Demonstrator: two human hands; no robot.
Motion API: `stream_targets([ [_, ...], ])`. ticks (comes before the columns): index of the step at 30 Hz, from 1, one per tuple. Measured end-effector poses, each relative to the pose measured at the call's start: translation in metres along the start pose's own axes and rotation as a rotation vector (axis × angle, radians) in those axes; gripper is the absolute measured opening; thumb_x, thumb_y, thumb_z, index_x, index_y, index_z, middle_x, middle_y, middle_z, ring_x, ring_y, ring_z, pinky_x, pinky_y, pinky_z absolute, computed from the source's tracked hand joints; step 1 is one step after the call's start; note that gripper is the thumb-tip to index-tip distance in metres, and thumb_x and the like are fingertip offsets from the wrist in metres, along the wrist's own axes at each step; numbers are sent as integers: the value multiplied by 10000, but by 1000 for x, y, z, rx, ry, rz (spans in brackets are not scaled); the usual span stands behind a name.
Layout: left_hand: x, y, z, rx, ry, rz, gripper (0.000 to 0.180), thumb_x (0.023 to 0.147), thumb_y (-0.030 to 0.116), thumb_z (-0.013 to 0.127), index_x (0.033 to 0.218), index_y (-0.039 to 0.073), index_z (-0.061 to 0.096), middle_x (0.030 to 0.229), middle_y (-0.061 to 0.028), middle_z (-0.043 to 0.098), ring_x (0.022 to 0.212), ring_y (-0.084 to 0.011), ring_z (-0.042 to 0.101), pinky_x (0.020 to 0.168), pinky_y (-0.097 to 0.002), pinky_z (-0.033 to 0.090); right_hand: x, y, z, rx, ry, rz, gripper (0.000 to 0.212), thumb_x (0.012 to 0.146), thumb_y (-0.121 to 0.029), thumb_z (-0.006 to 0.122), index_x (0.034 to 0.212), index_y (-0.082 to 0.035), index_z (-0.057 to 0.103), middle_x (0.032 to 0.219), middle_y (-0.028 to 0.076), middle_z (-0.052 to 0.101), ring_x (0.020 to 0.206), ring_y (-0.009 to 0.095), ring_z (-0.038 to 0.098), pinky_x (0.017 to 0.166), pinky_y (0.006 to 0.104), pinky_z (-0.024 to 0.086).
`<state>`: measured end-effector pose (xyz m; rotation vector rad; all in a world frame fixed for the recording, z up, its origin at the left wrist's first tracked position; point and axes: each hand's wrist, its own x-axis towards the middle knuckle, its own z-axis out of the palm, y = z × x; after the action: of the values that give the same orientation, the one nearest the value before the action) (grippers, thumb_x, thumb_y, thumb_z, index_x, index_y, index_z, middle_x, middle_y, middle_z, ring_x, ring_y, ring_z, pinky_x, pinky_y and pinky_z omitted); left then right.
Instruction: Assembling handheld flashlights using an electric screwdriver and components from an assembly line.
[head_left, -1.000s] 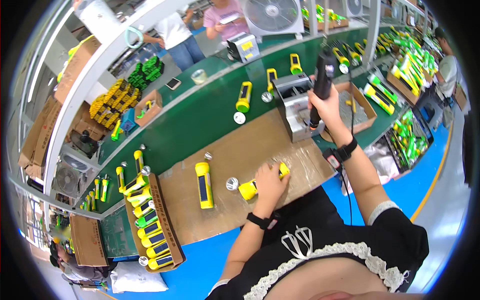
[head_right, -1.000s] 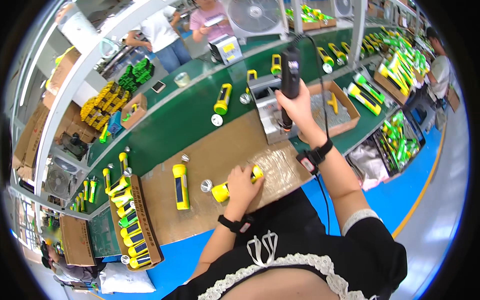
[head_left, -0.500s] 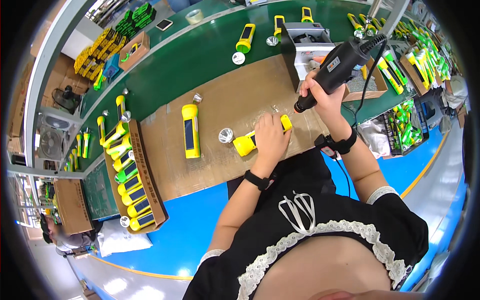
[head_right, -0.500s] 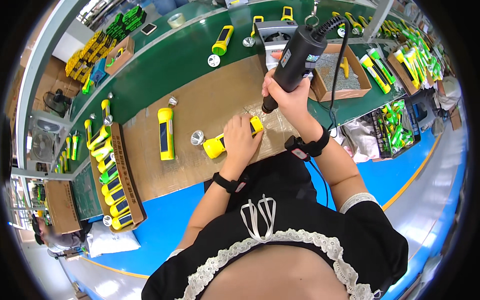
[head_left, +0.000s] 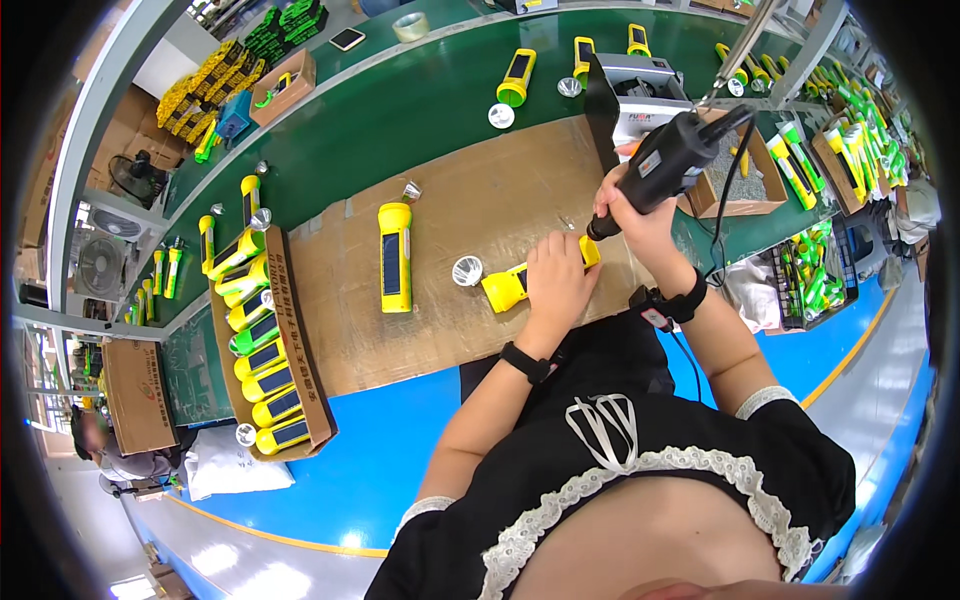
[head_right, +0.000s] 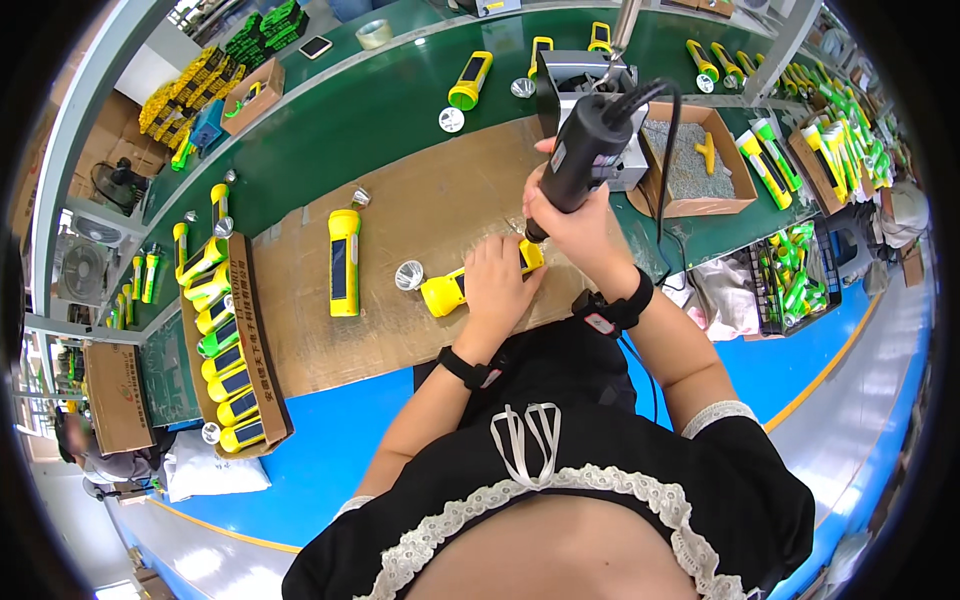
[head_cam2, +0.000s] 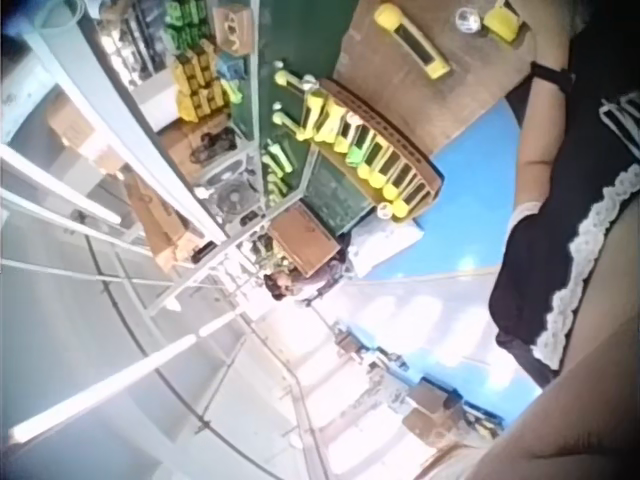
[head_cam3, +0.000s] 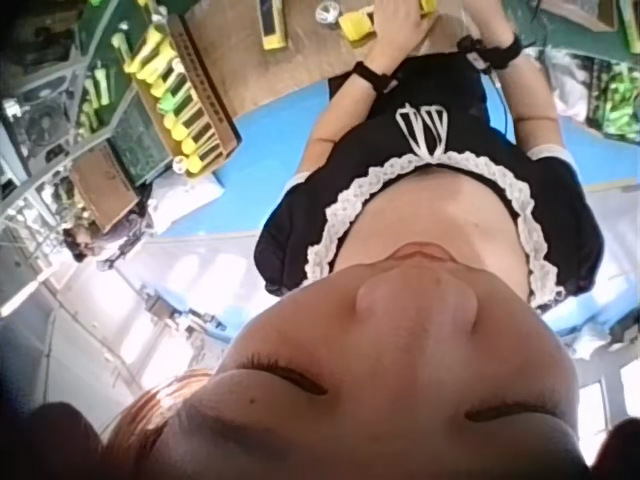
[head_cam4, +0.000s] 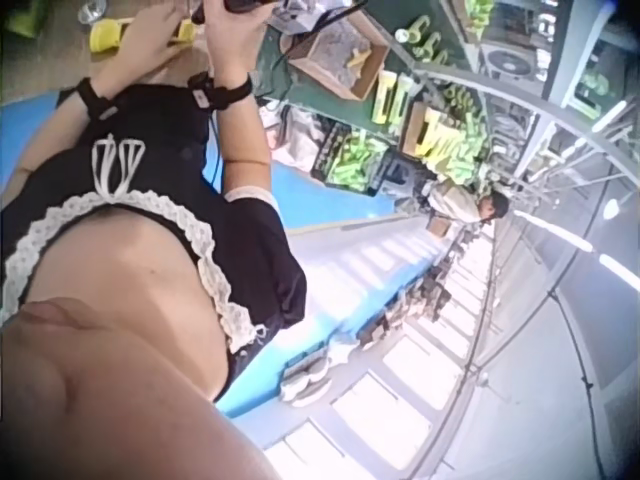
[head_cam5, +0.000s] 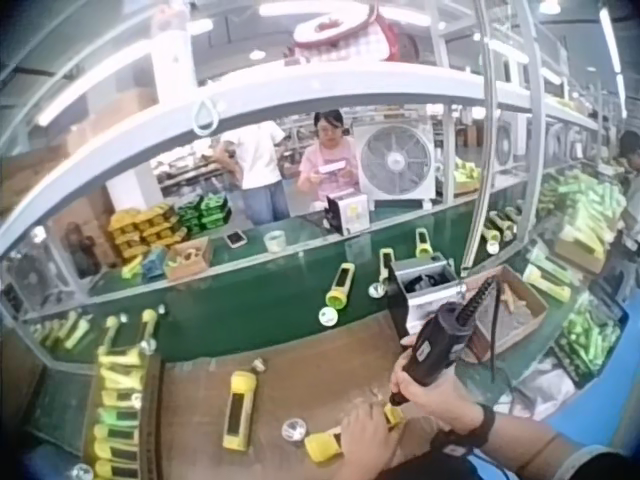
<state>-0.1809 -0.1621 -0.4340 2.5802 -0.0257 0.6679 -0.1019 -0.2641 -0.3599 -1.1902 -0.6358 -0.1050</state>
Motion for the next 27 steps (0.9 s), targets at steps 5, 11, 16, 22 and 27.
stream_targets([
  [5, 12, -1, -7, 36, -96, -69, 449, 635, 336, 749, 968, 71, 606, 875, -97, 539, 860, -277, 538, 731, -379, 410, 7, 13, 1, 95, -115, 135, 410, 770, 90, 521, 1142, -21, 389, 713, 25, 533, 605, 89, 534, 555, 236, 448],
  [11, 10, 3, -12, -5, -141, -141, 435, 589, 315, 774, 940, 93, 646, 912, -97, 533, 908, -273, 517, 771, -384, 396, 3, 16, 2, 96, -85, 154, 415, 775, 79, 547, 1144, -31, 391, 706, 26, 529, 584, 90, 527, 538, 243, 445],
  [16, 6, 3, -14, 19, -165, -103, 436, 597, 343, 766, 936, 93, 655, 896, -97, 537, 903, -276, 526, 761, -390, 404, -4, 2, 0, 3, -171, 94, 443, 787, 43, 542, 1185, -35, 365, 726, 57, 517, 594, 127, 549, 568, 265, 460],
  [22, 6, 4, -14, -2, -153, -8, 435, 630, 326, 743, 971, 76, 640, 900, -108, 537, 909, -281, 533, 765, -400, 423, 21, -33, -32, -124, -16, -219, 428, 821, -19, 546, 1194, -10, 336, 630, 62, 508, 531, 152, 536, 520, 268, 451],
  [27, 4, -25, -23, -271, 7, 162, 444, 596, 115, 699, 1010, 46, 551, 989, -157, 529, 958, -340, 512, 814, -425, 423, 52, -64, -50, -138, 254, -220, 446, 833, -37, 572, 1238, 10, 393, 684, 35, 525, 564, 112, 527, 551, 260, 444],
])
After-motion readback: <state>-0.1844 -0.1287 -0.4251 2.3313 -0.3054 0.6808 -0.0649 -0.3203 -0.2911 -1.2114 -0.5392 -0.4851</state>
